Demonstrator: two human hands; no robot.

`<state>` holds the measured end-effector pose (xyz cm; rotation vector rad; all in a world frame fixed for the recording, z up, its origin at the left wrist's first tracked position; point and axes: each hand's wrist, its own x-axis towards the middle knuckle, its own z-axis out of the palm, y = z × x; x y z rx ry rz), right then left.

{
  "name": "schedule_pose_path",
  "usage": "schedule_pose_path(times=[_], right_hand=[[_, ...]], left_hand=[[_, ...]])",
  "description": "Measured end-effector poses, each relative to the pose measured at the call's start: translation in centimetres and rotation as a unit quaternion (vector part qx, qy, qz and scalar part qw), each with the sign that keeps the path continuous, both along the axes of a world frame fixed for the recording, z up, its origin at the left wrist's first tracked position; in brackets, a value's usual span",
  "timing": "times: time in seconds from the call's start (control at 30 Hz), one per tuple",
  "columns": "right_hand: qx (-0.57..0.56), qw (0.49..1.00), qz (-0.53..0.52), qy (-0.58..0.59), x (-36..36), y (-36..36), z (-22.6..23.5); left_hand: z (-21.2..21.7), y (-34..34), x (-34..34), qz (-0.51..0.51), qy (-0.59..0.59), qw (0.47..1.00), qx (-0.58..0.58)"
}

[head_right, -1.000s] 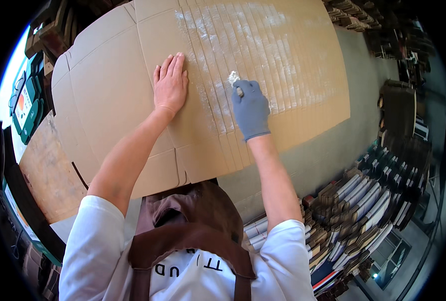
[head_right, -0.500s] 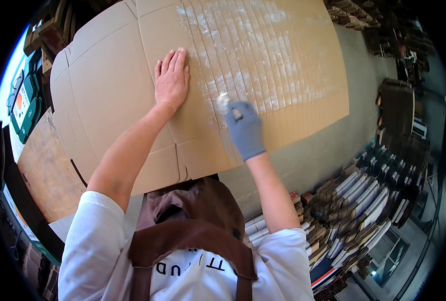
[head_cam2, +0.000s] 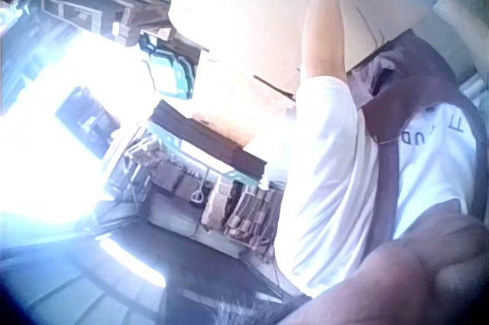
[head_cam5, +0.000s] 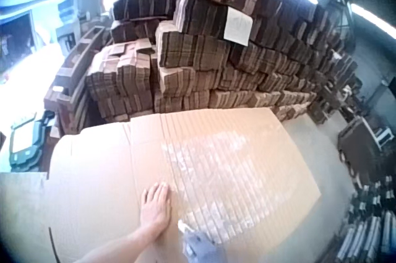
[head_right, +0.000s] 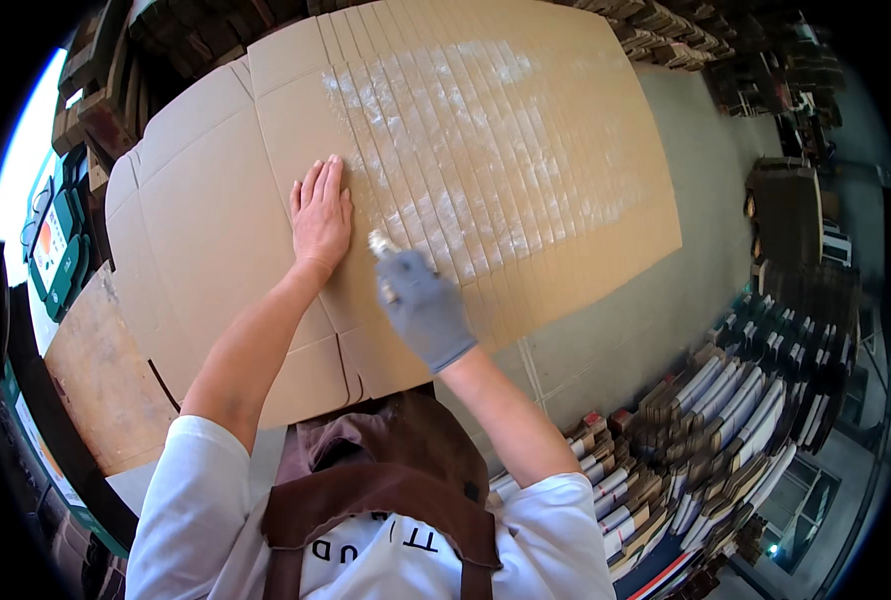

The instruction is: The person applies a white adhesive to a large flat cardboard sheet using a brush, spreading it across the surface. They then lift and place a printed cardboard box labeled 'PEAR' onto the glued area.

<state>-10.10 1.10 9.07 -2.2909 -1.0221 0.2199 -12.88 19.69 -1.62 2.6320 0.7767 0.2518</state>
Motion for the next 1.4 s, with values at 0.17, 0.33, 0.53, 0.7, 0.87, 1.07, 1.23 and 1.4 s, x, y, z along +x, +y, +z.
schedule_pose_path(times=[0.17, 0.33, 0.53, 0.7, 0.87, 1.07, 1.23, 1.4], right_hand=[[-0.03, 0.995, -0.089, -0.008, 12.2, 0.1, -2.8], [0.104, 0.991, -0.065, 0.053, 11.7, 3.9, -1.2], [0.098, 0.983, -0.062, 0.142, 18.3, 8.5, -2.0], [0.111, 0.97, 0.022, 0.215, 15.9, 13.7, -2.8], [0.112, 0.97, -0.044, 0.209, 21.4, 15.6, -3.7], [0.106, 0.979, -0.031, 0.173, 22.0, 18.5, -4.3], [0.129, 0.96, -0.05, 0.244, 23.1, 20.9, -3.0], [0.108, 0.966, -0.084, 0.219, 26.0, 21.1, -4.5]], left_hand=[[1.0, 0.3, 0.5, 0.005, 0.008, 1.0, -0.009], [1.3, 0.3, 0.6, 0.001, 0.011, 1.0, -0.006], [1.1, 0.3, 0.5, 0.012, -0.008, 1.0, 0.012], [1.1, 0.4, 0.5, 0.011, -0.015, 1.0, 0.021], [1.1, 0.4, 0.6, 0.012, -0.051, 0.999, 0.012], [1.2, 0.4, 0.5, 0.013, -0.054, 0.998, -0.012], [1.3, 0.6, 0.5, 0.016, -0.063, 0.998, -0.002], [1.4, 0.6, 0.6, 0.013, -0.057, 0.998, -0.01]])
